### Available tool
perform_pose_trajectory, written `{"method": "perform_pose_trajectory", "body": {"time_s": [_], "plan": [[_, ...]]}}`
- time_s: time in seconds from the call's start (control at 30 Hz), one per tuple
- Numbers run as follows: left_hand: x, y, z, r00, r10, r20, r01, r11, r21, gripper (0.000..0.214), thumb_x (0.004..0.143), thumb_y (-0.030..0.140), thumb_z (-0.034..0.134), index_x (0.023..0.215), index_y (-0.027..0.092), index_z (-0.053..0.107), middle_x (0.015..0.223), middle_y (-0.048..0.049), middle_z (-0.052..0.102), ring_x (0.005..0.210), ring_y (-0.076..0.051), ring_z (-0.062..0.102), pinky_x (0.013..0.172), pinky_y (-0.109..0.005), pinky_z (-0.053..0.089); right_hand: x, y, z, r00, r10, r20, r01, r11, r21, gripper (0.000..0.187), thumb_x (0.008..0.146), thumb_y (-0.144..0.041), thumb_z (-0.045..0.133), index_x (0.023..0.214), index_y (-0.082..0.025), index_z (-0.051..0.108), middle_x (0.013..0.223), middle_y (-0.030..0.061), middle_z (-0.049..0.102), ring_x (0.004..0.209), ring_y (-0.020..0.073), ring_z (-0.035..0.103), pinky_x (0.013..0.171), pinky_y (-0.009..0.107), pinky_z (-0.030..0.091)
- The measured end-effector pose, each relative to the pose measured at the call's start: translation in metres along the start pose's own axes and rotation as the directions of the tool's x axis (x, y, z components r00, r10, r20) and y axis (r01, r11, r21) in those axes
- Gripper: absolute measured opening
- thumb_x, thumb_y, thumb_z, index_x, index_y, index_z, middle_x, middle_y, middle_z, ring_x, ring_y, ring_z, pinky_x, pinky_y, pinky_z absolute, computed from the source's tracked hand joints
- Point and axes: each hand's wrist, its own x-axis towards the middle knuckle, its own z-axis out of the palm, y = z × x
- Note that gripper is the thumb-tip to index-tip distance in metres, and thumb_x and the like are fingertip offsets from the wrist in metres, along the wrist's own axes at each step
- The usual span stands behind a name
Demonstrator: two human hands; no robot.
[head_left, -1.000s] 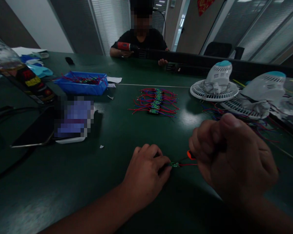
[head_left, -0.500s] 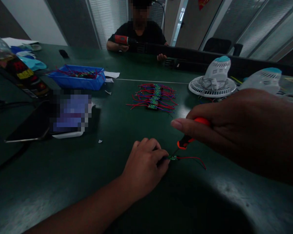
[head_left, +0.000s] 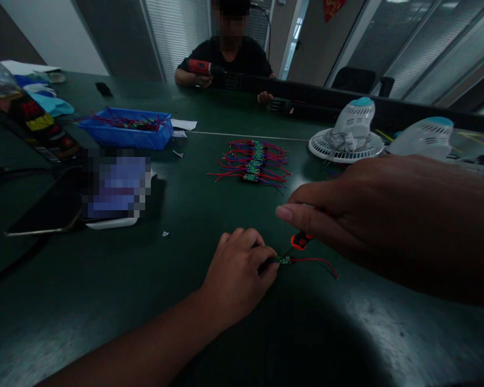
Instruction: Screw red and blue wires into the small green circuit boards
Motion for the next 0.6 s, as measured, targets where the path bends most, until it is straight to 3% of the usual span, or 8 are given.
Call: {"method": "perform_pose_trajectory", "body": {"time_s": [0.27, 0.43, 0.6], "plan": [[0.001, -0.001, 0.001, 1.000, -0.002, 0.010, 0.002, 1.000, -0.010, 0.013, 0.082, 0.028, 0.060, 0.089, 0.025, 0.071, 0.088, -0.0008, 0.060, 0.085, -0.020, 0.052, 0.072, -0.037, 0.033, -0.003, 0.002, 0.004, 0.999, -0.023, 0.033, 0.023, 1.000, -0.001, 0.026, 0.086, -0.037, 0.043, 0.071, -0.023, 0.060, 0.048, -0.0015, 0.053, 0.034, 0.0118, 0.044, 0.038, 0.025, 0.024], [0.002, 0.001, -0.001, 1.000, -0.013, 0.016, 0.013, 1.000, -0.011, 0.011, 0.081, 0.026, 0.061, 0.087, 0.023, 0.071, 0.088, -0.0013, 0.060, 0.086, -0.020, 0.053, 0.073, -0.037, 0.034, -0.006, 0.003, 0.005, 1.000, 0.001, 0.017, -0.002, 0.999, 0.045, 0.024, 0.078, -0.043, 0.051, 0.083, -0.022, 0.060, 0.054, -0.0013, 0.055, 0.038, 0.0135, 0.047, 0.040, 0.026, 0.028], [0.002, 0.000, 0.001, 1.000, 0.009, 0.004, -0.009, 1.000, 0.007, 0.011, 0.082, 0.026, 0.059, 0.083, 0.023, 0.070, 0.088, -0.0021, 0.060, 0.085, -0.020, 0.052, 0.072, -0.037, 0.034, -0.010, -0.001, 0.002, 0.999, -0.038, 0.005, 0.037, 0.998, 0.047, 0.024, 0.081, -0.042, 0.047, 0.074, -0.022, 0.057, 0.056, 0.0008, 0.055, 0.042, 0.0141, 0.048, 0.043, 0.028, 0.032]]}}
